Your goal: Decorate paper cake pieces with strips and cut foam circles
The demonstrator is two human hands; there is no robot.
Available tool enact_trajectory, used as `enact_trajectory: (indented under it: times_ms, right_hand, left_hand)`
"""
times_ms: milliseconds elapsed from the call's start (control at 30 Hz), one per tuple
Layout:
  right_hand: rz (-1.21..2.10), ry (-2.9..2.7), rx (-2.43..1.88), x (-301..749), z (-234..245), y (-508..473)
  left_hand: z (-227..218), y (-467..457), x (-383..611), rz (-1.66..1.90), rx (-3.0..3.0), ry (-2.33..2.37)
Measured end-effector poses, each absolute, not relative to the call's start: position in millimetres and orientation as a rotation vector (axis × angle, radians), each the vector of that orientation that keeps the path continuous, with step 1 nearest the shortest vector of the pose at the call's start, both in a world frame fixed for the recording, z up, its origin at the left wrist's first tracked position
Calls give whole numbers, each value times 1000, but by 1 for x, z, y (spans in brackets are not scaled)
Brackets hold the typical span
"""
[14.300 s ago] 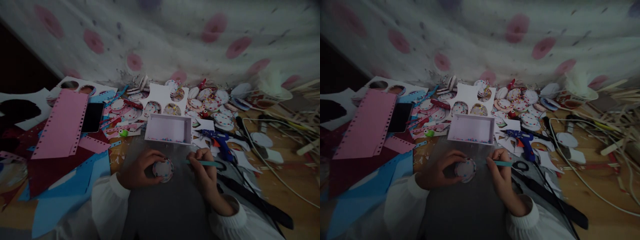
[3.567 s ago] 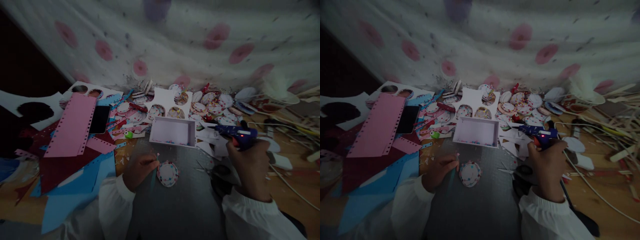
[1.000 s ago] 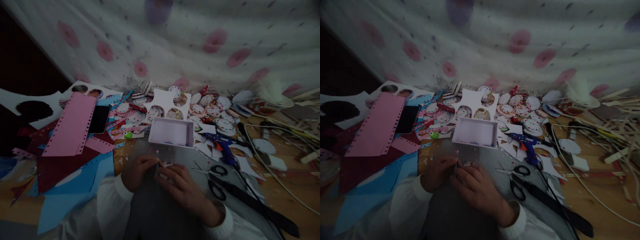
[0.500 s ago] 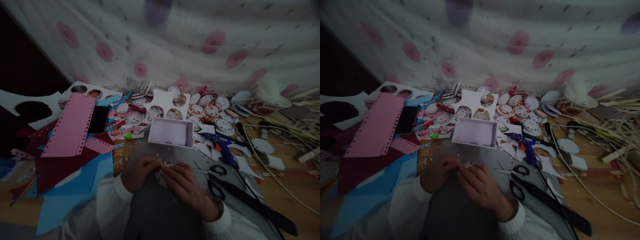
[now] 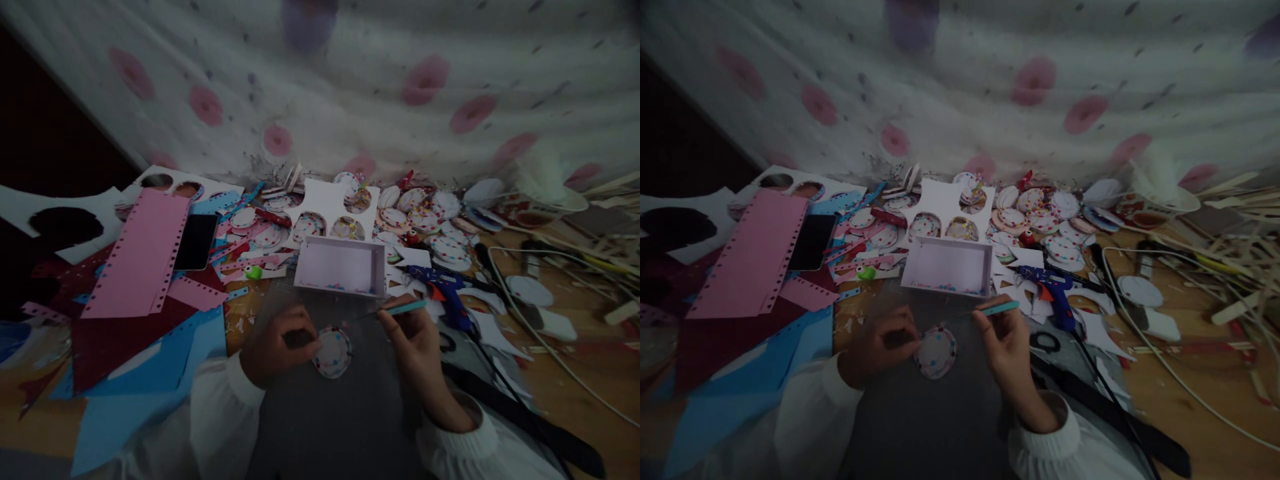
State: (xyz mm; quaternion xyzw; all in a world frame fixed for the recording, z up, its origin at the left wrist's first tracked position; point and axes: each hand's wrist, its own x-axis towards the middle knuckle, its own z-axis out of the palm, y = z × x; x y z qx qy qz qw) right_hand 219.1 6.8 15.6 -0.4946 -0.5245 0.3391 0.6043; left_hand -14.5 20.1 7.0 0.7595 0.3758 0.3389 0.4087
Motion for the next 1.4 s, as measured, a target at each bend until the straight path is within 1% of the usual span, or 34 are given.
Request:
enact_trajectory:
  times_ms: [133,633,933,1200,1400]
  right_hand:
    - [836,-1369,-1123,209,11,-1]
    - [705,-1548,-1103,206,8,-3]
    - [554,-1661,-1083,207,6,-2]
    - [503,-1685,-1066,207,8,-2]
    - [592,-1558,-1075,209,3,-3]
  left_hand:
    - [9,18,-11,829,2016,902]
    - [10,18,-10,819,2061,902]
    - [9,18,-10,840,2079,904]
    - [7,18,-10,836,2054,920]
    - [8,18,-10,820,2032,940]
